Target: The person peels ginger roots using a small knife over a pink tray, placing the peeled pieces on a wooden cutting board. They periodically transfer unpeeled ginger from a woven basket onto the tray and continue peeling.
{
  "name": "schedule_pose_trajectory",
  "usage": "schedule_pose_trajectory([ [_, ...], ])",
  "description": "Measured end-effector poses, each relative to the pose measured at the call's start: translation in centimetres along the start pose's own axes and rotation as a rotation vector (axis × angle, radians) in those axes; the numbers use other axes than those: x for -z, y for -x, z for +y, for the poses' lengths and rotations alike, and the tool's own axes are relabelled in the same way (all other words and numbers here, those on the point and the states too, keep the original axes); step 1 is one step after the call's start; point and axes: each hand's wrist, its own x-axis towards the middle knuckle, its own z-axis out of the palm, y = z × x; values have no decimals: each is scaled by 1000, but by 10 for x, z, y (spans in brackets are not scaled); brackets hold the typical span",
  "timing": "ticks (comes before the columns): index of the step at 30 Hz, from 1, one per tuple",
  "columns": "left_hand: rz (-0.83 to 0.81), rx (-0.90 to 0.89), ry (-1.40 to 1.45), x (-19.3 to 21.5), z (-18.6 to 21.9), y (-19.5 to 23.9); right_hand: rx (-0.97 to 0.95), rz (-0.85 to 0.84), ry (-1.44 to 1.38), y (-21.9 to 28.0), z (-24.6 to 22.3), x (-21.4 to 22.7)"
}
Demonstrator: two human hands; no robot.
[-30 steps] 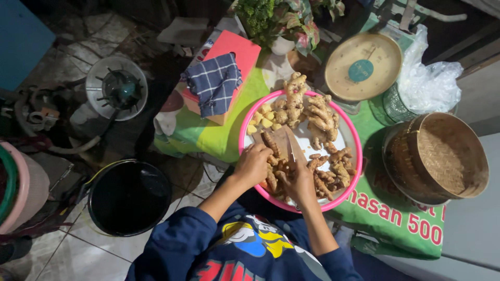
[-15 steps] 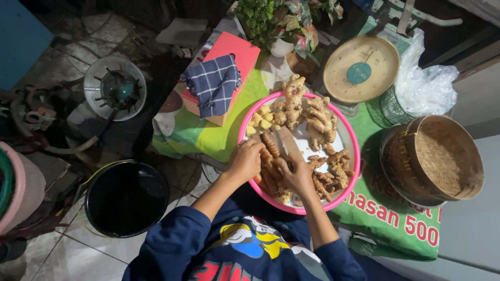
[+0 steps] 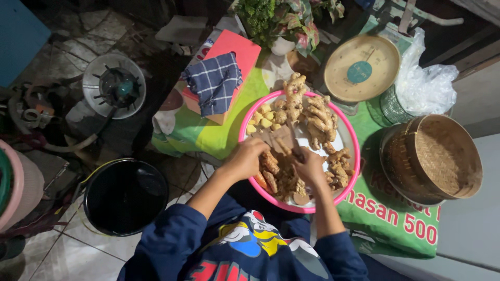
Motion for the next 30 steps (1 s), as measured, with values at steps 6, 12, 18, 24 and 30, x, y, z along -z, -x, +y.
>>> schedule_pose_trajectory([
  [6, -298, -207, -94, -25, 16, -12, -90, 68, 112, 36, 19, 43],
  [12, -183, -60, -35, -20, -19, -23, -99, 128, 95, 54, 39, 44],
  [18, -114, -78, 144, -4, -43, -26, -131, 215, 143, 58, 51, 49],
  [24, -183, -60, 145, 5, -42, -17, -165, 270, 193, 65, 58, 53],
  [30, -258, -67, 1, 1, -41, -15, -8, 410, 263, 68, 59, 48],
])
